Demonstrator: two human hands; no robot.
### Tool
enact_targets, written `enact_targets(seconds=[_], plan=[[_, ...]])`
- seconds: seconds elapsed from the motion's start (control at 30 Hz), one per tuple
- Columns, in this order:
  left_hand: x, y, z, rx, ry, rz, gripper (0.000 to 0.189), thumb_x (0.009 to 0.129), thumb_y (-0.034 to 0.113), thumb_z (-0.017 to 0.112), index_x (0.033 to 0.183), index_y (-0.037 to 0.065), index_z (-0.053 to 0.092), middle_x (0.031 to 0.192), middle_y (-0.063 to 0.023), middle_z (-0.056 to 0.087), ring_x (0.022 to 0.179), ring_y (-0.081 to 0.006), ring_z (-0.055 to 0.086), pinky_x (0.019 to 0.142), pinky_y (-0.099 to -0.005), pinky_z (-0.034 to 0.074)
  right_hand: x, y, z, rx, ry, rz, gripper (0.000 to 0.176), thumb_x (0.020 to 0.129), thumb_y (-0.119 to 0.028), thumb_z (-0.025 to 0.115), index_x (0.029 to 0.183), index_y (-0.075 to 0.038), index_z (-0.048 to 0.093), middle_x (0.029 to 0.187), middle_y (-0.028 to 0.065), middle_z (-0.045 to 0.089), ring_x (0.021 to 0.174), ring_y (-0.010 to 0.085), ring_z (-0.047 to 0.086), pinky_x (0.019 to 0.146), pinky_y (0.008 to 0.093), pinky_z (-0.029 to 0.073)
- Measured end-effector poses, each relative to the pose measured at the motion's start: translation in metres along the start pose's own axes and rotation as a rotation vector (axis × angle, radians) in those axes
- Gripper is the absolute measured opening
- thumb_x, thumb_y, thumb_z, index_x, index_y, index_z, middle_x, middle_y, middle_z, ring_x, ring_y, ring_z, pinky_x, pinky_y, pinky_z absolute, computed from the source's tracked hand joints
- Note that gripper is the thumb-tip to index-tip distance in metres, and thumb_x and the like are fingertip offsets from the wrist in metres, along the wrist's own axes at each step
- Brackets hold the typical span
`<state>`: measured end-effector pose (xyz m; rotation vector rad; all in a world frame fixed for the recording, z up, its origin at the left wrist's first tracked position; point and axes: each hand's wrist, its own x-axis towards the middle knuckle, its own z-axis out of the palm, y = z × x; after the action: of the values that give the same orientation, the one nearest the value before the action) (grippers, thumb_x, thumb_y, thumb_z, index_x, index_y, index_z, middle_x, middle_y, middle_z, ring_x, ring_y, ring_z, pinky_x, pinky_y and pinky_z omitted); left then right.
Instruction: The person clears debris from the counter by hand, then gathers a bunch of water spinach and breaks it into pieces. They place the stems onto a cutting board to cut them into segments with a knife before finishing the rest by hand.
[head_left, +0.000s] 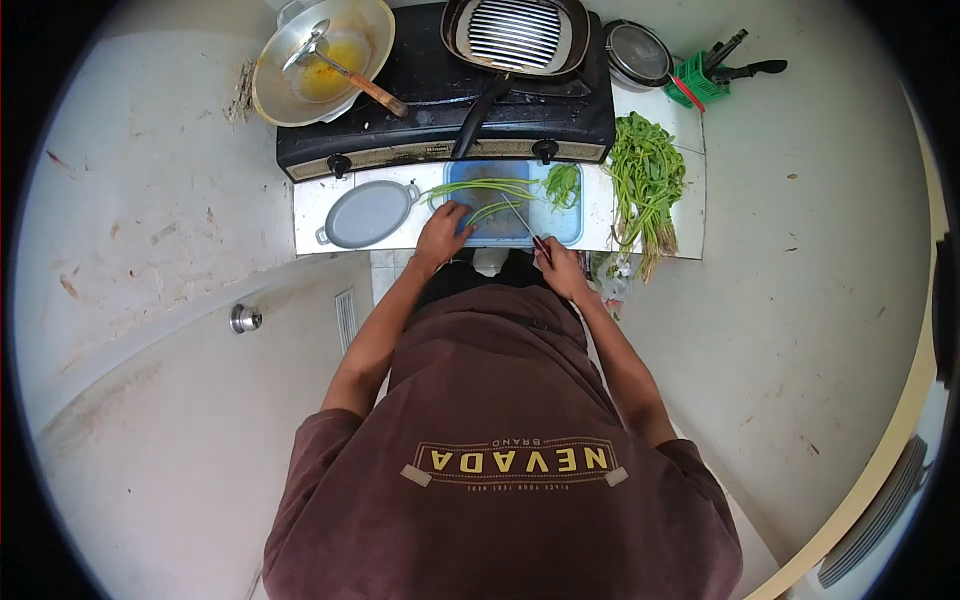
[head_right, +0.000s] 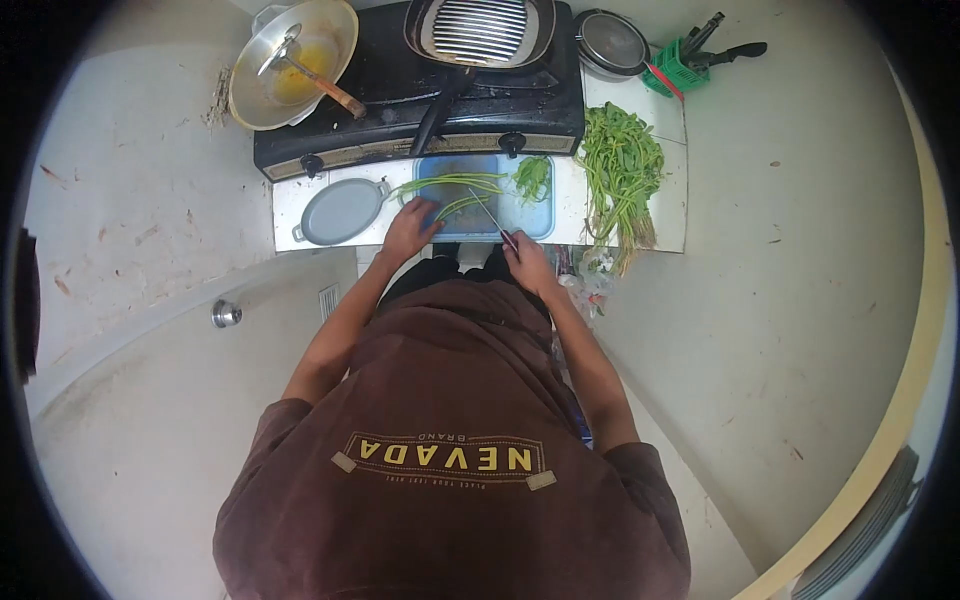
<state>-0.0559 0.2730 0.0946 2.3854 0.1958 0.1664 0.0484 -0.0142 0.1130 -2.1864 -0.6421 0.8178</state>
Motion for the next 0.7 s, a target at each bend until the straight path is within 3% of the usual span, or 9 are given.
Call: enact_targets(seconds=[0.3,0.6,0.7], plan=[[0.012,-0.014,0.002,-0.112,-0.145,-0.021,0.019,0.092,0.011,0.068,0.108,0.001,0.064,0.1,-0.018,0.063,0.092,-0.0401,0.065,0.083,-0.0491,0.053,-0.017,-0.014,0.026,0.04,0.144,0.086,0.024,0.103,-0.02,0.057,0.11,0.002,0.055,0.099,0.0305,0.066,0.098,0.0523,0.062,0.083,0.0556,0.048],[0.041,-0.022,-0.01,-0.112,-0.276,0.088,0.011,0.09,0.006,0.069,0.099,0.0,0.066,0.095,-0.0182,0.065,0.093,-0.0394,0.065,0.082,-0.0476,0.053,-0.024,-0.055,0.072,0.095,0.235,0.134,0.029,0.104,-0.023,0.055,0.113,0.004,0.054,0.1,0.0337,0.066,0.099,0.0533,0.063,0.084,0.0581,0.048],[0.044,-0.022,-0.01,-0.189,-0.278,0.053,0.008,0.089,0.005,0.068,0.094,-0.002,0.067,0.092,-0.0182,0.066,0.087,-0.0397,0.066,0.079,-0.0471,0.053,-0.021,-0.066,0.086,0.048,0.239,0.153,0.029,0.104,-0.024,0.054,0.113,0.004,0.051,0.095,0.0338,0.068,0.092,0.0534,0.066,0.079,0.0598,0.051]])
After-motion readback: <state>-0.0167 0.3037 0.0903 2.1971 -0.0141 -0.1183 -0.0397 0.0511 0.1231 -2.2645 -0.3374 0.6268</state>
